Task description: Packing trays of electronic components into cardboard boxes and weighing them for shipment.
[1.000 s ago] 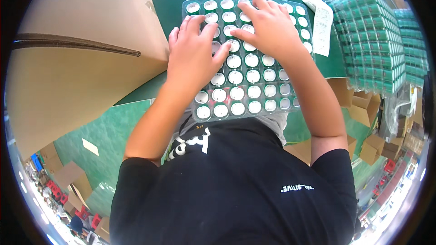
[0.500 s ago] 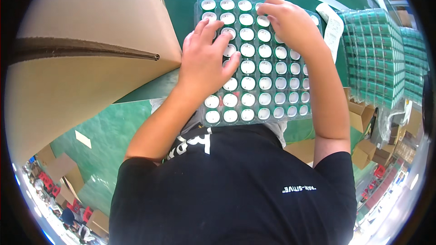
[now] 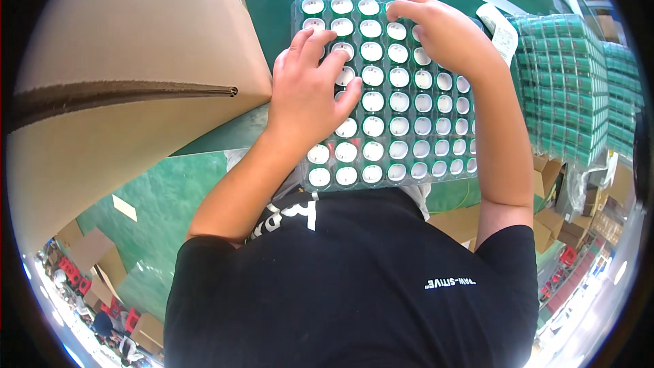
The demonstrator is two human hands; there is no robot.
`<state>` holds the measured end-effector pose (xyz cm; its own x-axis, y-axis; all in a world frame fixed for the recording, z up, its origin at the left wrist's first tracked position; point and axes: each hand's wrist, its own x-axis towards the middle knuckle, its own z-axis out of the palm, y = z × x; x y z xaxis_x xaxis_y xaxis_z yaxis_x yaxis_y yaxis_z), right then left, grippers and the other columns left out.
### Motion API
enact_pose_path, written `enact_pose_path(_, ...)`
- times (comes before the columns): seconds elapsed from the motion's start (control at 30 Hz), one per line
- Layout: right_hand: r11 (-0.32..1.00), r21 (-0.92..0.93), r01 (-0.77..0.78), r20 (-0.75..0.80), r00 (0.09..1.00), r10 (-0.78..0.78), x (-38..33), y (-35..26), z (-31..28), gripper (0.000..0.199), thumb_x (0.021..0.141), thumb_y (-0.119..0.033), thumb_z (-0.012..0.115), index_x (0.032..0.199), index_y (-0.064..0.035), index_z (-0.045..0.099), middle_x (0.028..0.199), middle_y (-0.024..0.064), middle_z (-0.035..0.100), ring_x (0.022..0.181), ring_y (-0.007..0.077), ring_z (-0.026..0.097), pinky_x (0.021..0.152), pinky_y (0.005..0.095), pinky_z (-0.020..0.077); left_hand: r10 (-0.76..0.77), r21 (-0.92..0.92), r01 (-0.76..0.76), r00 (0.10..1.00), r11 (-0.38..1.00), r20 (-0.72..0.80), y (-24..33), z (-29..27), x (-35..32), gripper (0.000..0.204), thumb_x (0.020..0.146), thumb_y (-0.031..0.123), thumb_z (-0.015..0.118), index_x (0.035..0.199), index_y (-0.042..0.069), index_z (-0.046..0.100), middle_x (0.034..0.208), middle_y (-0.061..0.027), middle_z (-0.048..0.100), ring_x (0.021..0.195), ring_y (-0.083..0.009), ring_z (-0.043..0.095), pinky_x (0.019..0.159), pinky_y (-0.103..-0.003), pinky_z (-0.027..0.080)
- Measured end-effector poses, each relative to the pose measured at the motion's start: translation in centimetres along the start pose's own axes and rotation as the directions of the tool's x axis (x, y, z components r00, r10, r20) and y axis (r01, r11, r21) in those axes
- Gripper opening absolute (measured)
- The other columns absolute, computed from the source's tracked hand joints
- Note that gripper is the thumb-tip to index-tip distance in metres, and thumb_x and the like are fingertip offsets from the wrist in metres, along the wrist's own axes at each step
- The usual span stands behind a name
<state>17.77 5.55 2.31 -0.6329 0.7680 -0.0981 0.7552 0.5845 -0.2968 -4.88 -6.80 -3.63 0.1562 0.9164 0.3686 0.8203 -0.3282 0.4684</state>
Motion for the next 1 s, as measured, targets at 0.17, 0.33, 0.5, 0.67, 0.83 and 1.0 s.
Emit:
enact_pose_path(0.17,1.000,0.004,0.009,-0.047,0.999,-0.009,-0.3,0.3,0.4,0.039,0.088,0.009,0.054,0.121,-0.0084,0.065,0.122,0.0088,0.067,0.110,0.0357,0.067,0.093,0.0457,0.0528,0.006,-0.012,-0.007,1.000,1.000,-0.007,0.1,0.1,0.0,0.035,0.083,0.026,0.078,0.112,0.007,0.071,0.136,-0.0124,0.057,0.138,-0.0372,0.049,0.105,-0.054,0.044)
enact_pose_path(0.33,0.996,0.039,0.085,0.020,0.996,-0.086,-0.1,0.8,0.1,0.035,0.084,0.011,0.055,0.109,-0.0091,0.068,0.116,0.0092,0.069,0.108,0.0363,0.067,0.089,0.0453,0.0536,0.009,-0.006,-0.009,1.000,1.000,-0.007,0.0,0.3,0.0,0.034,0.083,0.026,0.078,0.110,0.007,0.071,0.136,-0.0131,0.056,0.138,-0.0367,0.047,0.106,-0.054,0.043)
enact_pose_path(0.5,0.993,-0.021,0.114,0.023,0.993,-0.114,-0.1,0.3,-0.1,0.031,0.084,0.012,0.055,0.104,-0.0052,0.070,0.127,0.0084,0.069,0.110,0.0334,0.067,0.092,0.0433,0.0539,0.007,-0.014,-0.007,1.000,1.000,-0.008,0.0,0.2,0.0,0.034,0.083,0.027,0.078,0.110,0.006,0.072,0.137,-0.0131,0.057,0.138,-0.0362,0.047,0.106,-0.054,0.043)
enact_pose_path(0.67,0.987,-0.034,0.156,-0.024,0.987,-0.157,-0.1,1.8,0.7,0.025,0.085,0.011,0.056,0.100,-0.0032,0.071,0.129,0.0086,0.069,0.113,0.0346,0.066,0.093,0.0410,0.0543,-0.003,-0.026,0.003,1.000,1.000,0.006,0.0,0.2,0.0,0.034,0.083,0.027,0.077,0.110,0.007,0.072,0.137,-0.0132,0.057,0.138,-0.0359,0.047,0.106,-0.053,0.043)
enact_pose_path(0.83,0.994,0.003,0.108,0.014,0.994,-0.108,-0.2,1.2,0.2,0.026,0.084,0.008,0.058,0.100,-0.0038,0.074,0.128,0.0091,0.070,0.114,0.0337,0.067,0.095,0.0419,0.0539,-0.001,-0.007,0.002,1.000,1.000,0.004,0.0,0.2,-0.1,0.035,0.084,0.028,0.077,0.110,0.007,0.072,0.137,-0.0132,0.057,0.137,-0.0355,0.047,0.105,-0.053,0.043)
enact_pose_path(1.0,1.000,0.023,0.019,-0.016,1.000,-0.019,0.3,0.4,0.6,0.020,0.088,-0.007,0.058,0.098,-0.0034,0.075,0.124,0.0115,0.071,0.108,0.0348,0.069,0.093,0.0433,0.0553,-0.003,-0.021,0.003,1.000,1.000,0.010,0.0,0.1,0.0,0.034,0.083,0.028,0.077,0.110,0.007,0.072,0.137,-0.0130,0.057,0.136,-0.0353,0.048,0.105,-0.053,0.043)
